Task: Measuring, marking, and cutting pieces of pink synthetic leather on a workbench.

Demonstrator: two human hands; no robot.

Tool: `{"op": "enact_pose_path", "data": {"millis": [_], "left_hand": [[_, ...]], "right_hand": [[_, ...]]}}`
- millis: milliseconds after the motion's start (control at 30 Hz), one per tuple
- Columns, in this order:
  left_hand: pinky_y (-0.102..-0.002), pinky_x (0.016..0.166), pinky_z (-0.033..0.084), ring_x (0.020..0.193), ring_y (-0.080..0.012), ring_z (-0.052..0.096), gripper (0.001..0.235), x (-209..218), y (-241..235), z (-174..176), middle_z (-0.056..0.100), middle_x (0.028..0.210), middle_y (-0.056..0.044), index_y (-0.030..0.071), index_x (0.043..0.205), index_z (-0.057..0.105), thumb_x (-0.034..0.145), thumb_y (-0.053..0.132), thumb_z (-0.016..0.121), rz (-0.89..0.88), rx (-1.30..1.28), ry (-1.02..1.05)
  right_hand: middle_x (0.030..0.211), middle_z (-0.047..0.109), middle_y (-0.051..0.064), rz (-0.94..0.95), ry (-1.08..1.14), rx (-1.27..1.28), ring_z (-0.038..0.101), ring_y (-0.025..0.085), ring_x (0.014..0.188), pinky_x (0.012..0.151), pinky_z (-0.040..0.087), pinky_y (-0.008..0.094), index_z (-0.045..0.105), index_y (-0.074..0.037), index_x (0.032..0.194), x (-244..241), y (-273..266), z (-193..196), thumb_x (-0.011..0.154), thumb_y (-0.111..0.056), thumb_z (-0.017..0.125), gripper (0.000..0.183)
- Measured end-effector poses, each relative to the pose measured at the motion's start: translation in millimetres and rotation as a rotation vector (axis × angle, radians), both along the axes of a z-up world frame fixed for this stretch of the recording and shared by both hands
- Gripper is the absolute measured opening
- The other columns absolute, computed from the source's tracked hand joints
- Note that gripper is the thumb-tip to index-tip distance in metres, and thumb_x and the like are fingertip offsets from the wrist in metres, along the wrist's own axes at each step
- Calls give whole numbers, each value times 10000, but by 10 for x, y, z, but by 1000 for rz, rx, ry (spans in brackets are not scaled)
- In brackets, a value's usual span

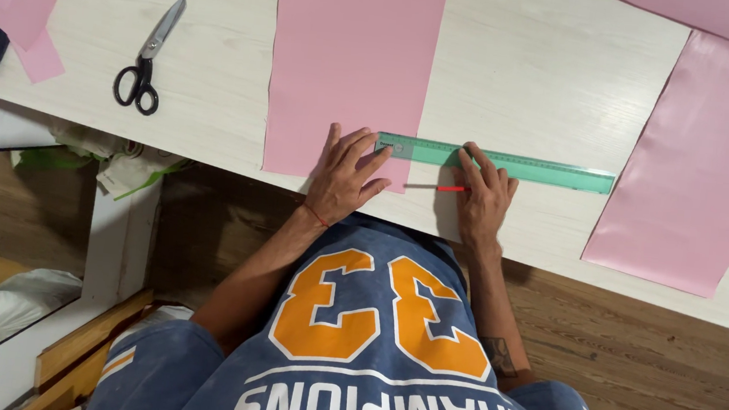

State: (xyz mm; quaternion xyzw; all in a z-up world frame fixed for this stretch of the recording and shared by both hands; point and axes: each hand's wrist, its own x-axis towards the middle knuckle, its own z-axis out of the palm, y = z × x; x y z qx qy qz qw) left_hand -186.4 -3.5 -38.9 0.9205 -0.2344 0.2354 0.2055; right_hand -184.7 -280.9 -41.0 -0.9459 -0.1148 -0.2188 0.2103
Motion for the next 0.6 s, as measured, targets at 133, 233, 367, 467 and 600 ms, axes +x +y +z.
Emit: {"op": "enact_pose_path", "data": {"millis": [133,233,367,467,600], "left_hand": [[-611,1265,265,1387,-305,570,494,21,0,11,635,1403,-121,192,1349,719,1023,555,644,3,24,-15],[-609,1269,258,1388,-306,567,510,19,6,-3,638,1395,-126,180,1346,719,1018,563,649,4,26,-5],[-601,1264,274,1386,-313,566,515,12,1,10,637,1395,-127,175,1347,721,1015,564,655,13,28,-5],[-595,1265,282,1384,-316,567,517,15,6,31,638,1397,-127,176,1343,722,1015,569,652,24,36,-5],[-594,1261,291,1385,-324,563,517,16,13,26,634,1406,-131,170,1348,719,1020,565,651,17,24,10]], "right_hand": [[1356,713,-22,13,-9,0,559,211,812,763,363,338,767,-197,1273,24,25,49,1057,-277,740,231],[1367,707,-21,23,-5,-15,564,213,821,768,366,340,762,-207,1284,24,26,8,1049,-274,747,245],[1367,702,-18,32,-16,-27,545,208,797,760,360,333,762,-209,1289,27,34,25,1077,-264,707,225],[1373,701,-16,39,-19,-31,539,203,788,754,356,333,761,-209,1298,34,47,27,1092,-250,685,223],[1379,695,-15,35,-18,-47,525,198,779,752,351,335,750,-204,1321,22,57,50,1107,-244,658,236]]}}
